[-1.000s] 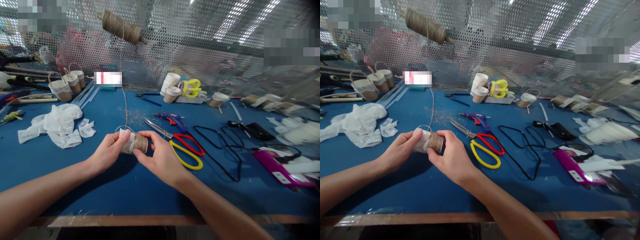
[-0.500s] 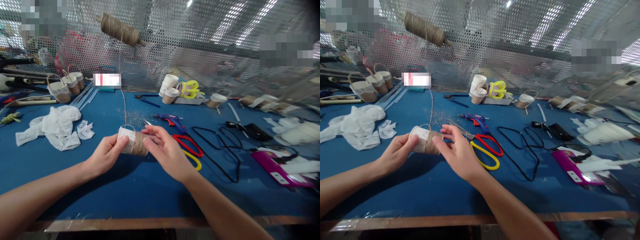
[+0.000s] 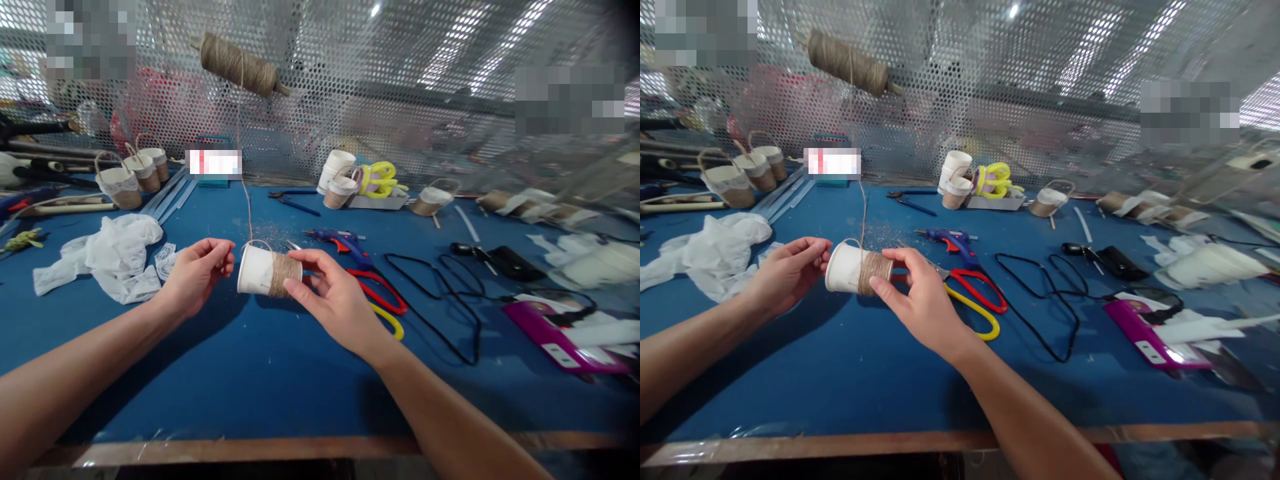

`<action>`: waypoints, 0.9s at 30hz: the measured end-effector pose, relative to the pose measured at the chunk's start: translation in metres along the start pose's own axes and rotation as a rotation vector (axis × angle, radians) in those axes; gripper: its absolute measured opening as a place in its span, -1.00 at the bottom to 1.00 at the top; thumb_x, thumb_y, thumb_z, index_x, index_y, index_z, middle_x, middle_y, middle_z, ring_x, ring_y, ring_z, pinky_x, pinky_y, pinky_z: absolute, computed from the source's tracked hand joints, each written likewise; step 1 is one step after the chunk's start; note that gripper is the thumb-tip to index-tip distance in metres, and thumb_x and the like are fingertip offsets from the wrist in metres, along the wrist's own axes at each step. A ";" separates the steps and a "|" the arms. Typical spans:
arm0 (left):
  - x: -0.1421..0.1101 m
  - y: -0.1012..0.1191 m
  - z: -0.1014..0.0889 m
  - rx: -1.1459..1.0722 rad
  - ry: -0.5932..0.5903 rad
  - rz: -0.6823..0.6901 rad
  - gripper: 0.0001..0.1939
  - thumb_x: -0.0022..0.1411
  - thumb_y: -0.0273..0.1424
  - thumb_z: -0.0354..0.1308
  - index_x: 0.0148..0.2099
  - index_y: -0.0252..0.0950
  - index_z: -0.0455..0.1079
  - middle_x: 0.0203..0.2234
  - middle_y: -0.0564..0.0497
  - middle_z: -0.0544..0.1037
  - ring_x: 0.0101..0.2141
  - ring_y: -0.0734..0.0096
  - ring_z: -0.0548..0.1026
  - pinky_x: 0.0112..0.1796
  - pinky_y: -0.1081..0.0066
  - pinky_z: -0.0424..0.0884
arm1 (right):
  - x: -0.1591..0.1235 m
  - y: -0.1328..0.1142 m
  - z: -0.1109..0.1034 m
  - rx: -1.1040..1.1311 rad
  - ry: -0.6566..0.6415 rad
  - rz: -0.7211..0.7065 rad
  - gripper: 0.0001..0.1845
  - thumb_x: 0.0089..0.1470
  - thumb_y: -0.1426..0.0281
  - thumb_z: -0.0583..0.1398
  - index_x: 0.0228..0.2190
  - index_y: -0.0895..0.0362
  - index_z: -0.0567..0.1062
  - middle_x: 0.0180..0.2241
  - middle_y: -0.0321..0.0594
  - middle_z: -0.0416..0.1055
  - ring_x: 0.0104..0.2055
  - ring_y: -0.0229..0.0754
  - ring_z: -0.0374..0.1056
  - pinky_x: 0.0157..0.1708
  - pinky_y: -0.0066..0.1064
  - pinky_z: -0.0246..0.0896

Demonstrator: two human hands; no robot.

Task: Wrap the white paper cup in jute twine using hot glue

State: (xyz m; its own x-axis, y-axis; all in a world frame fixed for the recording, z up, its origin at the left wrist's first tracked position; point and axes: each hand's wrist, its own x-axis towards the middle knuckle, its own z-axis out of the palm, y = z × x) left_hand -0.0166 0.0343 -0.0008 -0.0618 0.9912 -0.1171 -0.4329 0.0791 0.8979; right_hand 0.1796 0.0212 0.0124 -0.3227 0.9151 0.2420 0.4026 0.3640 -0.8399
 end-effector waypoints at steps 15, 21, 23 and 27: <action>-0.005 -0.002 0.002 0.035 -0.071 -0.043 -0.85 -0.04 -0.42 0.19 -0.50 -0.35 0.28 -0.66 0.14 0.33 -0.64 0.62 0.28 -0.59 0.58 0.20 | 0.001 0.009 0.005 -0.174 -0.002 -0.245 -0.67 -0.01 0.35 0.16 -0.16 0.09 0.26 -0.13 -0.14 0.24 -0.05 -0.14 0.22 -0.08 -0.20 0.22; -0.003 -0.002 0.001 -0.031 -0.029 -0.039 -0.84 0.00 -0.40 0.16 -0.53 -0.33 0.27 -0.70 0.16 0.30 -0.66 0.64 0.24 -0.60 0.59 0.19 | 0.000 0.009 0.005 -0.191 0.014 -0.257 -0.66 -0.02 0.35 0.16 -0.16 0.09 0.26 -0.13 -0.14 0.24 -0.04 -0.15 0.21 -0.11 -0.25 0.24; -0.002 -0.004 0.000 0.007 -0.023 -0.041 -0.88 0.02 -0.41 0.12 -0.50 -0.34 0.32 -0.68 0.13 0.34 -0.65 0.62 0.27 -0.58 0.58 0.20 | 0.000 0.009 0.005 -0.202 0.029 -0.265 -0.66 -0.03 0.35 0.17 -0.17 0.09 0.26 -0.13 -0.14 0.24 -0.05 -0.15 0.21 -0.13 -0.25 0.26; -0.006 -0.005 0.003 0.078 -0.101 -0.097 -0.70 0.11 -0.27 0.03 -0.50 -0.39 0.38 -0.62 0.03 0.43 -0.55 0.50 0.37 -0.50 0.52 0.26 | 0.000 0.009 0.005 -0.229 0.040 -0.289 -0.66 -0.03 0.36 0.18 -0.17 0.09 0.25 -0.13 -0.14 0.24 -0.03 -0.14 0.20 -0.12 -0.25 0.25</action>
State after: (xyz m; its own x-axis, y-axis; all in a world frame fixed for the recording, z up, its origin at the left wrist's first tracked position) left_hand -0.0111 0.0278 -0.0035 0.0694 0.9838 -0.1652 -0.3608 0.1792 0.9153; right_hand 0.1788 0.0235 0.0020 -0.4192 0.7733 0.4756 0.4824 0.6335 -0.6049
